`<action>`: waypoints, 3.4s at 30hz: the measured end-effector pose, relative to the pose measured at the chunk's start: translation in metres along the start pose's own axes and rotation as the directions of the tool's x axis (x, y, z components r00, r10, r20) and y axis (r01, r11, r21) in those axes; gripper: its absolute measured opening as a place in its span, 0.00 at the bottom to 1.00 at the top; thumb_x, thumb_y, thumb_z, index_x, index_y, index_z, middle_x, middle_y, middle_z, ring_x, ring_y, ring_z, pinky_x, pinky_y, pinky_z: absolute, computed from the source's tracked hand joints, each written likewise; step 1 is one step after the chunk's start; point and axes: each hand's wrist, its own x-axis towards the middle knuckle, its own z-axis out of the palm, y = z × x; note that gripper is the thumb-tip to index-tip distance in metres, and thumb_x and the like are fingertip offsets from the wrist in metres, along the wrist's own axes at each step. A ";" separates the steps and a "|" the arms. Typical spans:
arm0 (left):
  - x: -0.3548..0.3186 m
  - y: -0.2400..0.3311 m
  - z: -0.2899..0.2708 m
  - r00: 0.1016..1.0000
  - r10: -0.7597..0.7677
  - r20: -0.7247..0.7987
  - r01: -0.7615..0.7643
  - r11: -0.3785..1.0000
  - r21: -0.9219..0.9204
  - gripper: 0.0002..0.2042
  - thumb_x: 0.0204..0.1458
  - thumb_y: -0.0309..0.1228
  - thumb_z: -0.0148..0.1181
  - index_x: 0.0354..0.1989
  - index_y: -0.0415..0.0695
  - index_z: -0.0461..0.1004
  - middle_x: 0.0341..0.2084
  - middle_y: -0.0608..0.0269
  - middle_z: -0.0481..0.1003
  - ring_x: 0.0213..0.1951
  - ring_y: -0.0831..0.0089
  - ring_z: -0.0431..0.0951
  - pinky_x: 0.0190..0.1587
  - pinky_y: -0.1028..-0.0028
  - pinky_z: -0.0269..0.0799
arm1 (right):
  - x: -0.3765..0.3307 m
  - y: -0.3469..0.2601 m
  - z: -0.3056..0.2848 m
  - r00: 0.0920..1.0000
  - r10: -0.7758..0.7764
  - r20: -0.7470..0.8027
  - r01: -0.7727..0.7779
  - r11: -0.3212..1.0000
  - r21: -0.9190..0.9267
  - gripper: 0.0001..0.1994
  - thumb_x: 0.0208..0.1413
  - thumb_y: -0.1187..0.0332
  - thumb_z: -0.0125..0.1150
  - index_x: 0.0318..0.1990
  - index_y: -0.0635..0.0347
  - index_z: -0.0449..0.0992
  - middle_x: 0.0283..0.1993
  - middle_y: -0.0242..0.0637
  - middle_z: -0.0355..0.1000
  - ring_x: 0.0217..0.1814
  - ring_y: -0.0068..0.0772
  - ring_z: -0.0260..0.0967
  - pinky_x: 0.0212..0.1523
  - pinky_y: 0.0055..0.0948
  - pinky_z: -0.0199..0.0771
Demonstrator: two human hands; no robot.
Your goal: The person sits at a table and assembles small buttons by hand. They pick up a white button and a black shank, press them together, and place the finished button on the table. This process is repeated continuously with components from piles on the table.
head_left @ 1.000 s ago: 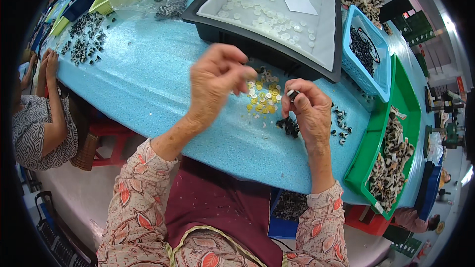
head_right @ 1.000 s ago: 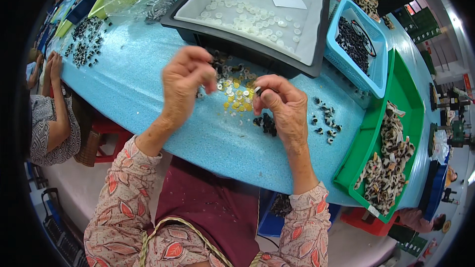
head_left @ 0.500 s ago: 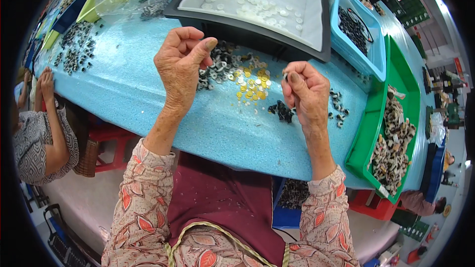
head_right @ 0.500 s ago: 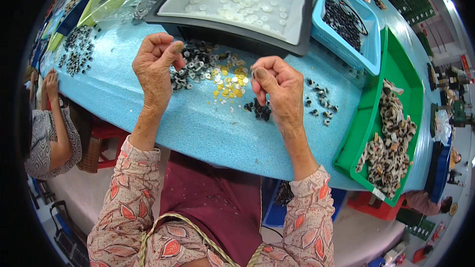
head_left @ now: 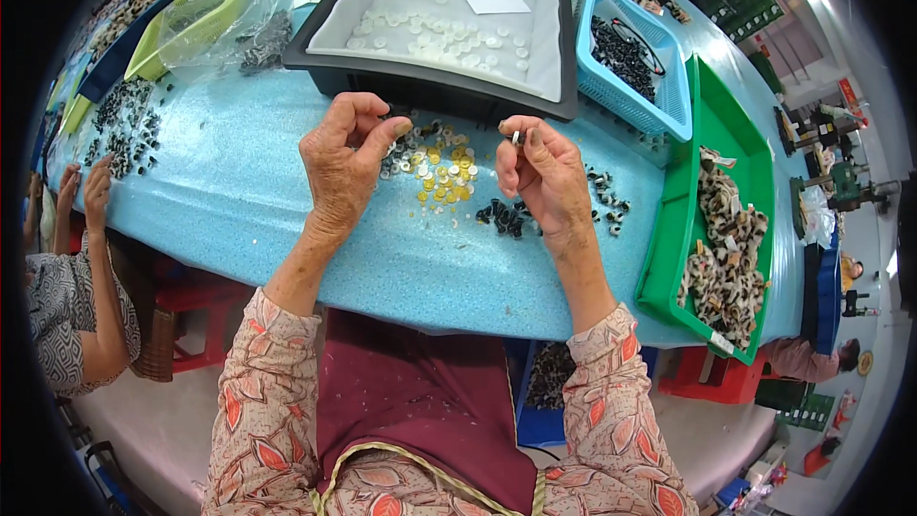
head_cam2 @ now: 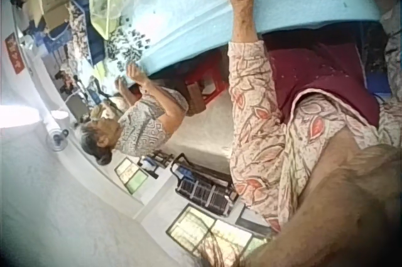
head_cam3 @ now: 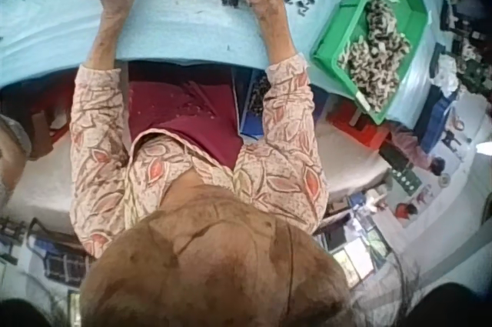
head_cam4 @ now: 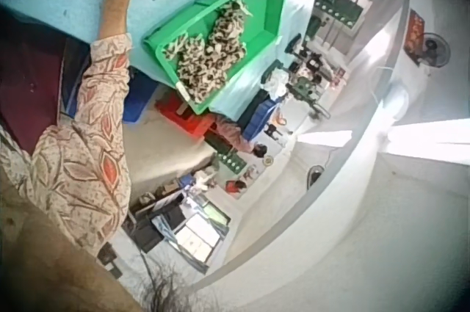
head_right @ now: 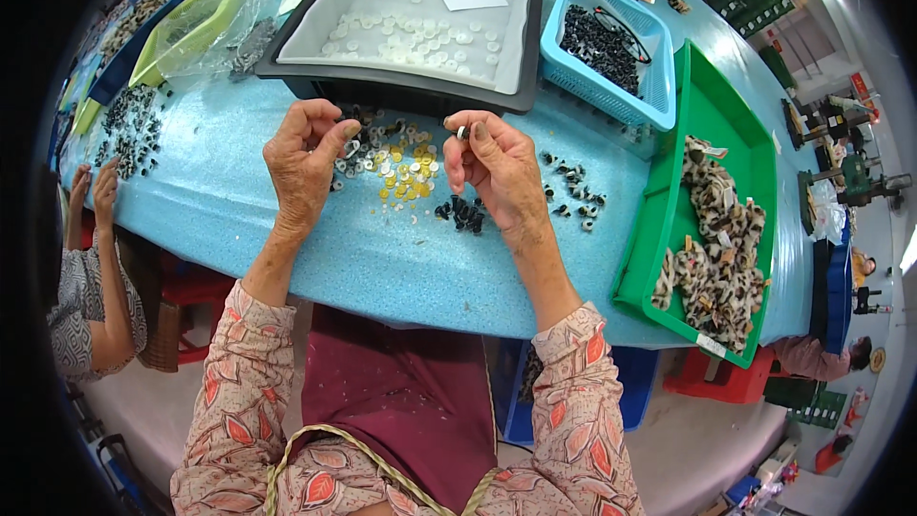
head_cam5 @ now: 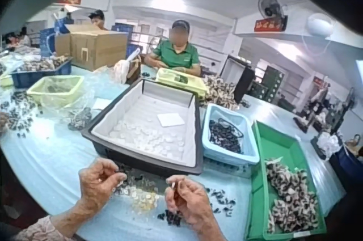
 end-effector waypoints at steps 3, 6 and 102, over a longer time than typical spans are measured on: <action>0.001 -0.001 0.001 1.000 0.019 0.022 -0.020 0.999 0.040 0.09 0.45 0.23 0.66 0.32 0.42 0.71 0.15 0.72 0.71 0.19 0.87 0.69 0.22 0.84 0.64 | 0.000 -0.002 -0.003 0.999 -0.034 -0.019 0.035 0.999 0.030 0.15 0.62 0.59 0.49 0.43 0.64 0.70 0.23 0.34 0.68 0.19 0.22 0.63 0.21 0.21 0.66; 0.000 -0.001 0.000 0.999 0.030 0.034 -0.032 0.997 0.067 0.09 0.45 0.23 0.66 0.32 0.42 0.72 0.15 0.72 0.72 0.19 0.87 0.69 0.22 0.84 0.64 | 0.001 -0.002 0.000 0.997 -0.012 -0.074 0.018 0.997 0.076 0.13 0.61 0.60 0.52 0.40 0.63 0.70 0.23 0.35 0.68 0.19 0.21 0.63 0.19 0.21 0.65; -0.012 0.003 0.009 0.739 -0.159 0.655 0.437 0.853 -0.286 0.08 0.55 0.35 0.59 0.33 0.43 0.70 0.30 0.74 0.67 0.33 0.85 0.66 0.38 0.83 0.62 | -0.010 0.016 0.021 0.979 0.191 0.078 -0.196 0.978 0.068 0.08 0.57 0.74 0.56 0.43 0.66 0.70 0.33 0.38 0.73 0.29 0.23 0.72 0.31 0.21 0.76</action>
